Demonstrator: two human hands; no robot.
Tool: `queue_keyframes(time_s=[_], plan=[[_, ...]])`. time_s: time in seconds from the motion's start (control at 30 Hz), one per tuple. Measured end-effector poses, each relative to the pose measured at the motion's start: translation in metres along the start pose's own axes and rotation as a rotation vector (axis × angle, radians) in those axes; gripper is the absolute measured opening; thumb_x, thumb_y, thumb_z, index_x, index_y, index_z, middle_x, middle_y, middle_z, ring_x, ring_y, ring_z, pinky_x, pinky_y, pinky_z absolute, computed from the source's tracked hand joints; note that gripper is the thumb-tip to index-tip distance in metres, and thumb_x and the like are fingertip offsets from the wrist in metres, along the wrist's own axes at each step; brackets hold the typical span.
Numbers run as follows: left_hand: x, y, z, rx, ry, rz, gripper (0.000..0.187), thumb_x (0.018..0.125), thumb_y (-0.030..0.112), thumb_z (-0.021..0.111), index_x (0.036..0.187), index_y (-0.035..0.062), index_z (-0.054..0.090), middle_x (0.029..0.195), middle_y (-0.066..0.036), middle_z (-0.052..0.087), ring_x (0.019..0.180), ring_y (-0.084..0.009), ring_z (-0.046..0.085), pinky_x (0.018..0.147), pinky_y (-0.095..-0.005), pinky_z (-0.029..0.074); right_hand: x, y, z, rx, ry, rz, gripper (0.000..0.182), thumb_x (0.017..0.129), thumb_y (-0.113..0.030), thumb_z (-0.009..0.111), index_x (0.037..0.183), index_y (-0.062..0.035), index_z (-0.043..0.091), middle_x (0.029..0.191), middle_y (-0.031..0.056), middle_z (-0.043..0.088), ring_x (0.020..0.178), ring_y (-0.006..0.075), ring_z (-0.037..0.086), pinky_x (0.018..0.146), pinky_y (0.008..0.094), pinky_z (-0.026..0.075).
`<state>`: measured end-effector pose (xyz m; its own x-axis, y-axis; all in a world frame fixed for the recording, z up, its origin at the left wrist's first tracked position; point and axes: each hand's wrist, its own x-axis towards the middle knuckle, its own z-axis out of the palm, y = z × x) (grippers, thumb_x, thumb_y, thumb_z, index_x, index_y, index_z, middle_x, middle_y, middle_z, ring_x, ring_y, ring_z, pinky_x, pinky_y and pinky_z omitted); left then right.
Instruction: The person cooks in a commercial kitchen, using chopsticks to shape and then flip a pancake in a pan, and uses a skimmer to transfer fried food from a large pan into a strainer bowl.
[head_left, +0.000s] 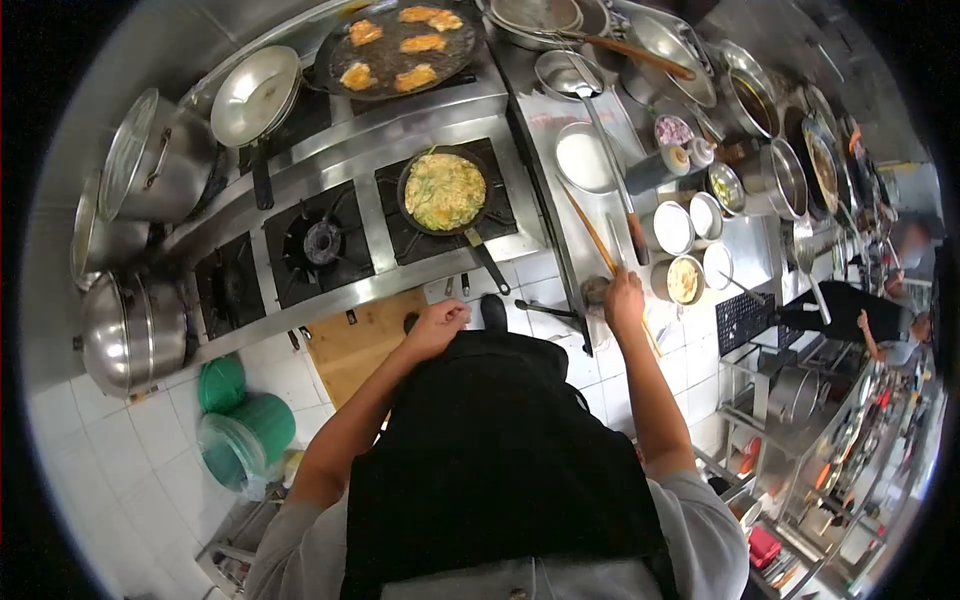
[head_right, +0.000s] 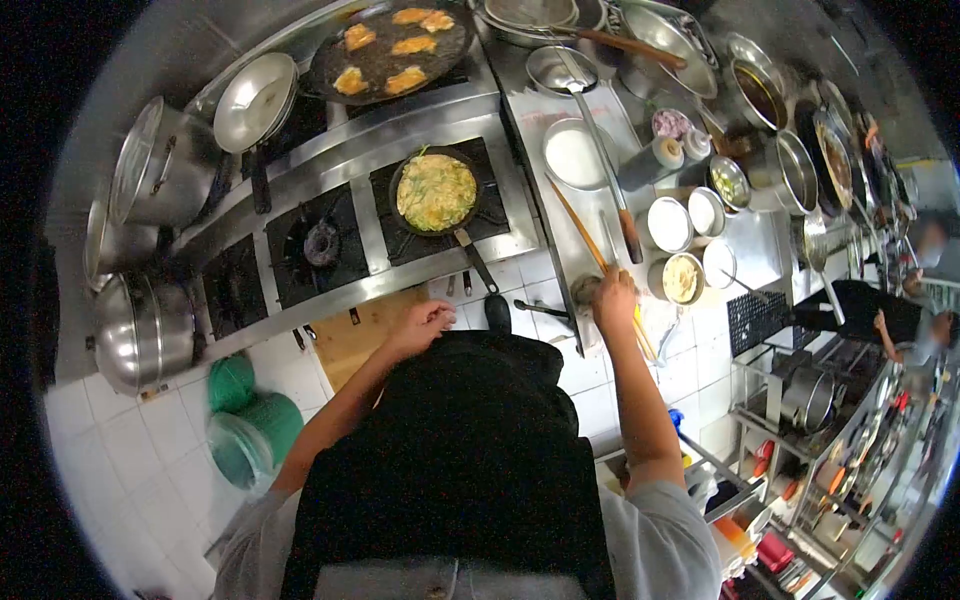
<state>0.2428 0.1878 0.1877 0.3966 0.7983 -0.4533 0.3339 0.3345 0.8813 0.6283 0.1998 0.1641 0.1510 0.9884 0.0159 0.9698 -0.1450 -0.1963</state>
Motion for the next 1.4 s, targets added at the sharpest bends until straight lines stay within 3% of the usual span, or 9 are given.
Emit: queue_keyframes(time_s=[0.2, 0.37, 0.53, 0.67, 0.8, 0.87, 0.97, 1.17, 1.4], plan=[[0.032, 0.039, 0.035, -0.245, -0.184, 0.001, 0.033, 0.099, 0.026, 0.047, 0.117, 0.0014, 0.057, 0.103, -0.009, 0.064, 0.094, -0.0155, 0.062, 0.072, -0.0283, 0.052, -0.022, -0.043, -0.064, 0.323, 0.064, -0.208, 0.024, 0.089, -0.005, 0.049, 0.111, 0.0004, 0.055, 0.083, 0.0207, 0.062, 0.077, 0.0382, 0.061, 0.068, 0.0440, 0.049], [0.066, 0.075, 0.054, -0.774, -0.178, 0.047, 0.038, 0.099, 0.031, 0.045, 0.125, 0.0043, 0.052, 0.115, -0.010, 0.059, 0.102, -0.0179, 0.060, 0.077, -0.0301, 0.052, -0.004, -0.143, -0.084, 0.729, -0.246, -0.244, 0.018, 0.089, -0.005, 0.051, 0.105, 0.0015, 0.058, 0.086, 0.0216, 0.064, 0.078, 0.0350, 0.065, 0.068, 0.0389, 0.051], [0.074, 0.056, 0.021, -1.023, 0.099, 0.059, 0.036, 0.098, 0.033, 0.048, 0.117, 0.0031, 0.055, 0.106, -0.011, 0.063, 0.098, -0.0216, 0.062, 0.080, -0.0318, 0.053, 0.041, -0.180, -0.050, 0.843, -0.479, -0.281, 0.021, 0.089, -0.006, 0.050, 0.107, 0.0010, 0.058, 0.087, 0.0241, 0.065, 0.080, 0.0354, 0.066, 0.067, 0.0387, 0.052], [0.054, 0.024, -0.024, -1.188, 0.505, 0.118, 0.040, 0.096, 0.036, 0.049, 0.112, -0.0007, 0.053, 0.098, -0.017, 0.063, 0.097, -0.0290, 0.064, 0.084, -0.0410, 0.053, 0.104, -0.180, -0.008, 0.317, -0.066, -0.522, 0.023, 0.087, -0.009, 0.049, 0.106, 0.0004, 0.055, 0.075, 0.0245, 0.062, 0.065, 0.0412, 0.061, 0.059, 0.0490, 0.051], [0.019, -0.018, -0.058, -1.108, 0.718, 0.061, 0.039, 0.097, 0.035, 0.047, 0.109, -0.0019, 0.051, 0.096, -0.020, 0.062, 0.091, -0.0304, 0.064, 0.081, -0.0448, 0.054, 0.155, -0.191, -0.001, 0.226, -0.037, -0.558, 0.022, 0.086, -0.011, 0.048, 0.102, 0.0001, 0.058, 0.085, 0.0265, 0.062, 0.073, 0.0417, 0.063, 0.064, 0.0487, 0.052], [-0.002, -0.034, -0.064, -1.222, 0.794, 0.128, 0.033, 0.098, 0.033, 0.045, 0.107, 0.0010, 0.049, 0.081, -0.011, 0.060, 0.072, -0.0242, 0.064, 0.069, -0.0407, 0.057, 0.173, -0.187, -0.003, -0.091, -0.290, -0.481, 0.022, 0.086, -0.012, 0.048, 0.097, -0.0004, 0.062, 0.088, 0.0249, 0.064, 0.080, 0.0402, 0.064, 0.070, 0.0478, 0.053], [-0.030, -0.035, -0.072, -1.171, 0.929, 0.051, 0.033, 0.098, 0.034, 0.045, 0.107, 0.0021, 0.050, 0.069, -0.005, 0.053, 0.060, -0.0190, 0.058, 0.066, -0.0383, 0.057, 0.190, -0.170, -0.021, -0.143, -0.240, -0.370, 0.022, 0.085, -0.013, 0.046, 0.094, -0.0016, 0.062, 0.081, 0.0221, 0.064, 0.075, 0.0399, 0.064, 0.067, 0.0505, 0.051], [-0.045, -0.061, -0.093, -0.689, 0.890, 0.000, 0.035, 0.098, 0.037, 0.045, 0.107, 0.0056, 0.057, 0.062, 0.002, 0.043, 0.048, -0.0081, 0.041, 0.044, -0.0264, 0.042, 0.181, -0.177, -0.056, -0.109, -0.200, -0.419, 0.022, 0.084, -0.012, 0.047, 0.094, -0.0025, 0.063, 0.088, 0.0232, 0.066, 0.081, 0.0384, 0.065, 0.072, 0.0461, 0.054], [-0.022, -0.045, -0.088, -0.493, 0.819, -0.096, 0.030, 0.097, 0.035, 0.049, 0.104, 0.0087, 0.062, 0.057, 0.004, 0.037, 0.043, -0.0064, 0.035, 0.039, -0.0244, 0.031, 0.173, -0.178, -0.042, -0.091, -0.247, -0.443, 0.022, 0.084, -0.013, 0.047, 0.094, -0.0034, 0.064, 0.089, 0.0239, 0.064, 0.083, 0.0408, 0.064, 0.073, 0.0472, 0.053]])
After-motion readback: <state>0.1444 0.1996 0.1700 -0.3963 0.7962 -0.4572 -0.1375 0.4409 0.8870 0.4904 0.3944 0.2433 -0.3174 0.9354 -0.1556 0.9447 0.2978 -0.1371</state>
